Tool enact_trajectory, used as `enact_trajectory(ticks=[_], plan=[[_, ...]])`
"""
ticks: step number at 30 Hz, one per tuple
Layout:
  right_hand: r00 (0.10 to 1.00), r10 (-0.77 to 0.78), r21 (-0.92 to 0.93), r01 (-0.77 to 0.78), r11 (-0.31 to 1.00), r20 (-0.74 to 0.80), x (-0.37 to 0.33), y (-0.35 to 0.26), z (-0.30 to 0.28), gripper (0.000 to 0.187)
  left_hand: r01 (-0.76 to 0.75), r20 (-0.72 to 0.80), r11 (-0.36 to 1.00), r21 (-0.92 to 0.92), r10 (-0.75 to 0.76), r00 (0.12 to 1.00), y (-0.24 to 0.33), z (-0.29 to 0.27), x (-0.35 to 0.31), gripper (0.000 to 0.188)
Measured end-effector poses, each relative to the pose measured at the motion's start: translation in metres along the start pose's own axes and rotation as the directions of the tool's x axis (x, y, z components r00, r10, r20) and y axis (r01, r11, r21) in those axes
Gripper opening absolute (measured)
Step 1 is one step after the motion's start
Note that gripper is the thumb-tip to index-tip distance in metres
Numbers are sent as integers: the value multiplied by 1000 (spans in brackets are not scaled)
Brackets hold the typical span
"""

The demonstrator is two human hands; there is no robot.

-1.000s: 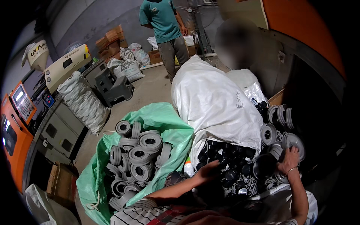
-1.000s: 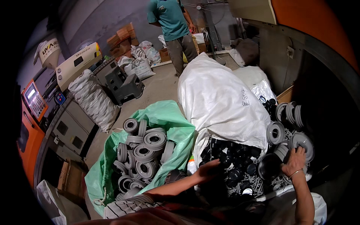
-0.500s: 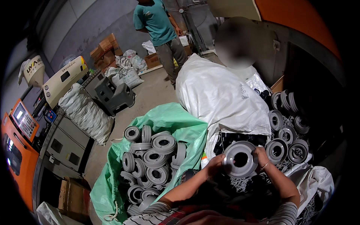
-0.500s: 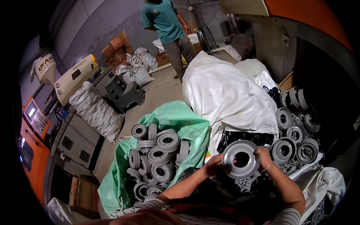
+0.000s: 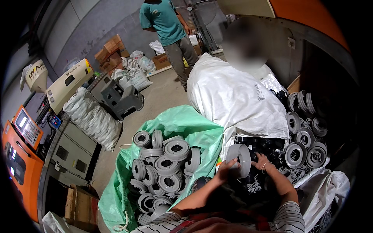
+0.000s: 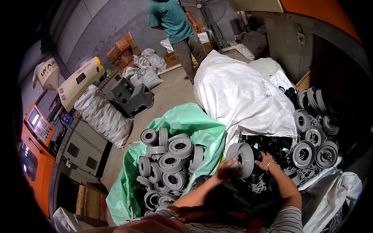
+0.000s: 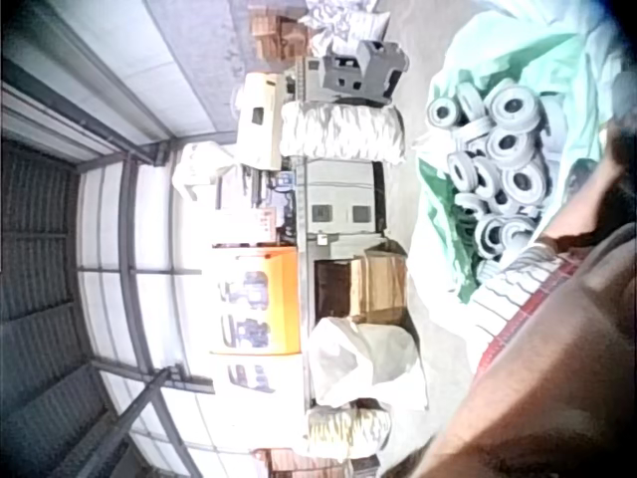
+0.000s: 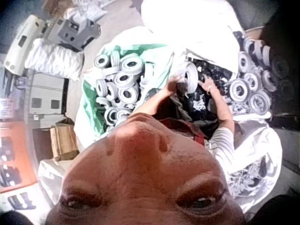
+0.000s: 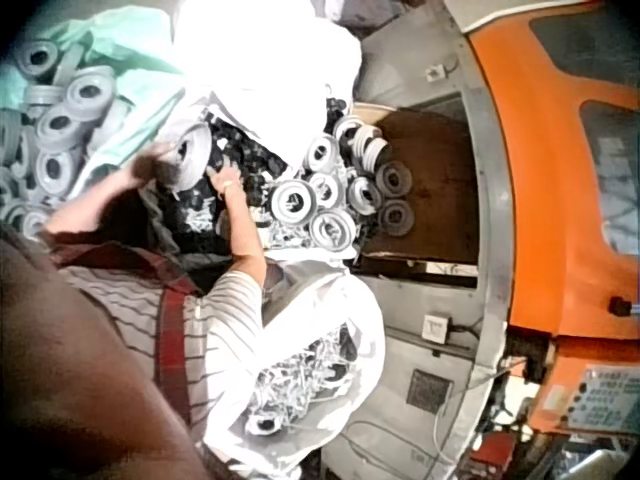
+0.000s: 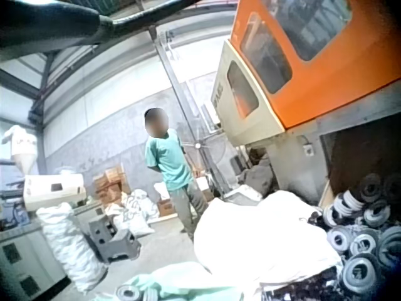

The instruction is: The person sits on the floor in a workshop and repeatedly picks up gray circular plastic parts from a green bag and black circular parts from a white bag. They fit the black parts into the gray parts by hand and place the assembled units into a white bag.

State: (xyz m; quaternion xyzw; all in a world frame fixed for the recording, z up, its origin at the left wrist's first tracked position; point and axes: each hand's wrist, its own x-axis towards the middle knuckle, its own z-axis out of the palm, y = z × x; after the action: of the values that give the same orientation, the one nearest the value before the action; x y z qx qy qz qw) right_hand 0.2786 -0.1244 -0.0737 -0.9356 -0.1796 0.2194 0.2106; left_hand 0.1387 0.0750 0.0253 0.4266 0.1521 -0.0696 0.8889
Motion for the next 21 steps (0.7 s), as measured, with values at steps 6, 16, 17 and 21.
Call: enact_trajectory(ticks=[6, 16, 17, 21], plan=[[993, 106, 145, -97, 985, -55, 8, -16, 18, 82, -32, 42, 982, 185, 25, 999, -6, -13, 13, 28], [997, 45, -32, -42, 999, 69, 1, -20, -10, 81, -81, -19, 939, 333, 93, 995, -3, 7, 4, 34], [996, 38, -24, -36, 999, 82, -1, -19, -13, 81, -98, -17, 936, 338, 110, 994, -3, 8, 3, 34], [1000, 5, 110, -6, 994, 4, -24, -16, -37, 80, -143, -14, 914, 379, 161, 987, -4, 9, 1, 34]])
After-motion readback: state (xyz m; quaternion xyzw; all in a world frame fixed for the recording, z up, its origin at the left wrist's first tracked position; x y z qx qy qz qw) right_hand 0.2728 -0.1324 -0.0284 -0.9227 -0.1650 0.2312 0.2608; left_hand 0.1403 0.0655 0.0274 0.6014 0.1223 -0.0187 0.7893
